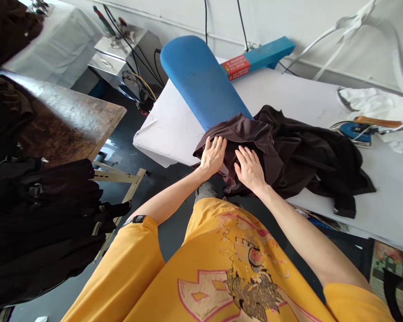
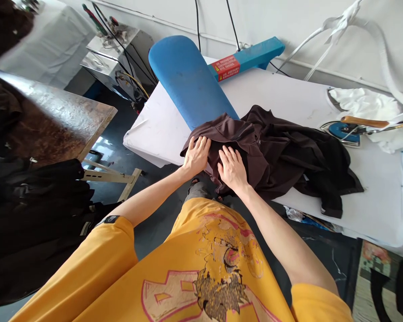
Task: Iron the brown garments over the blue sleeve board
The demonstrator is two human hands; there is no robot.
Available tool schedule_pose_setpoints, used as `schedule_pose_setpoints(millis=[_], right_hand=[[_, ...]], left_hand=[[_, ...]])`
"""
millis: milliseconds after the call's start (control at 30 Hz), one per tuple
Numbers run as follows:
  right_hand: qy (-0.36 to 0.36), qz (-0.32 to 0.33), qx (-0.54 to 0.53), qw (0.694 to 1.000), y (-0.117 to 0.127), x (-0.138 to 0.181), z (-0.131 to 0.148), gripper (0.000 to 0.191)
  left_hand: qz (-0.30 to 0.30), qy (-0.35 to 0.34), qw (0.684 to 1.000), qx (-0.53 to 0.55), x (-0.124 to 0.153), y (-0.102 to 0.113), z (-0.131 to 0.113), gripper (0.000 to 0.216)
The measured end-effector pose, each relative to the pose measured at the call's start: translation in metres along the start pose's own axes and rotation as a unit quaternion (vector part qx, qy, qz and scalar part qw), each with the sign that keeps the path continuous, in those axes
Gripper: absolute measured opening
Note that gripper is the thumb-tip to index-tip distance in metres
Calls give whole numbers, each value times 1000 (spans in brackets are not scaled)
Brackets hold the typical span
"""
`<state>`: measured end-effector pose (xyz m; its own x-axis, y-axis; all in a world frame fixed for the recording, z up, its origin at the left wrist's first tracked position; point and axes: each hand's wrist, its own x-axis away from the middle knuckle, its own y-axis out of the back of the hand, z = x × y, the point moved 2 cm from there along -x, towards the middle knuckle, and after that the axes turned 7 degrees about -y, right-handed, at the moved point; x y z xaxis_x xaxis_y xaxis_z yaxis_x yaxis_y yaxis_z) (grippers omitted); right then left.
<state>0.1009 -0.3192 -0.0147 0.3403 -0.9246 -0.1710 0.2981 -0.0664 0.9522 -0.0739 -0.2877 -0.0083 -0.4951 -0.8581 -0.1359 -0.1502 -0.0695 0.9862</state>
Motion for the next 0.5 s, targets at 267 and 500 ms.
schedule_pose_setpoints(millis=[267, 500], right_hand=[[1, 1, -1, 1000, 1, 0, 1, 53], [-5, -1, 4, 1000, 3, -1, 3, 53]], left_hand=[[-5, -22, 1000, -2, -7, -4, 10, 68], [-42, 0, 999, 5, 3, -14, 10, 64]])
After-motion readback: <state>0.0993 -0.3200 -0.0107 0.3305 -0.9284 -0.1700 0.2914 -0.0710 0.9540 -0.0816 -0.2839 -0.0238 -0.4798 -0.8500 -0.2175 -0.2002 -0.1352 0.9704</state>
